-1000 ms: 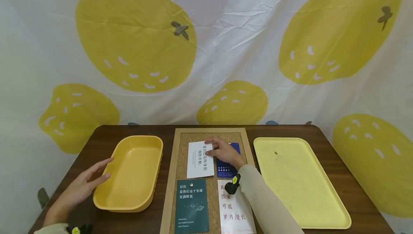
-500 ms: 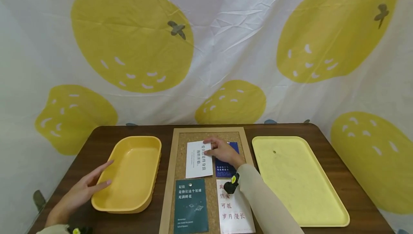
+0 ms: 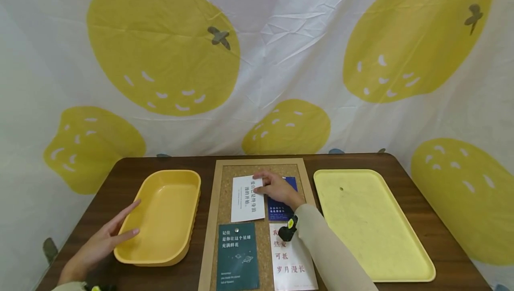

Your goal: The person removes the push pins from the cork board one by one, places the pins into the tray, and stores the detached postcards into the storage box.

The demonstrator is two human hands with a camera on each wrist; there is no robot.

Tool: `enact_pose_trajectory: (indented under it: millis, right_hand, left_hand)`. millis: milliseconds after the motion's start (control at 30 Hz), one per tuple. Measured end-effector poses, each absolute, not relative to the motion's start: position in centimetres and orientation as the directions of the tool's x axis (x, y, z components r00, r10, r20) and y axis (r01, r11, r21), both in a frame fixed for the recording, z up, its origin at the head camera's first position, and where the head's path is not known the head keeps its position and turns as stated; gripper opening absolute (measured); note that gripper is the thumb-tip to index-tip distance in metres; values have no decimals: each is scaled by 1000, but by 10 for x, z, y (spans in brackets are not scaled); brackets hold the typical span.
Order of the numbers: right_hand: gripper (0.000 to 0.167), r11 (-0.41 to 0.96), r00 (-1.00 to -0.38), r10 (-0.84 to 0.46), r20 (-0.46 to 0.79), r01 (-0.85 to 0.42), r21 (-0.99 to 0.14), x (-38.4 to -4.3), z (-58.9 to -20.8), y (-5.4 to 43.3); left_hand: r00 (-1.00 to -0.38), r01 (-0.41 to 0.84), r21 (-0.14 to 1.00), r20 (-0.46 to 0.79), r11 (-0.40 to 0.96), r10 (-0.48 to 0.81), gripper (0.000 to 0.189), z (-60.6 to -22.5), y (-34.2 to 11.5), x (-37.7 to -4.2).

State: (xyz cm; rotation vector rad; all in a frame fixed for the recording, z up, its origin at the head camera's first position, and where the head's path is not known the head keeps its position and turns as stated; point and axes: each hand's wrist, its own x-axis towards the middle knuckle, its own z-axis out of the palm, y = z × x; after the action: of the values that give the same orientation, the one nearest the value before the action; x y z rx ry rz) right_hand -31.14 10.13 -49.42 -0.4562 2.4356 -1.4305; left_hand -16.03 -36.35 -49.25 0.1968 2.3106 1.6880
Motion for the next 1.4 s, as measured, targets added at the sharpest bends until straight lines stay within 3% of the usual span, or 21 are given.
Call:
enact_pose_trajectory:
  millis: [500,1400]
  right_hand:
    - [39,441,-906,-418,-65,-139,-887,-311,-496,101]
    - [39,525,-930,-364,-60,-151,-838,-308,-495,89]
  left_hand:
    - [-938,-120,982,-161,146,308,73,-501,-363,-161]
    - [-932,-180,967,-227,182,282,74,-497,-363,-164]
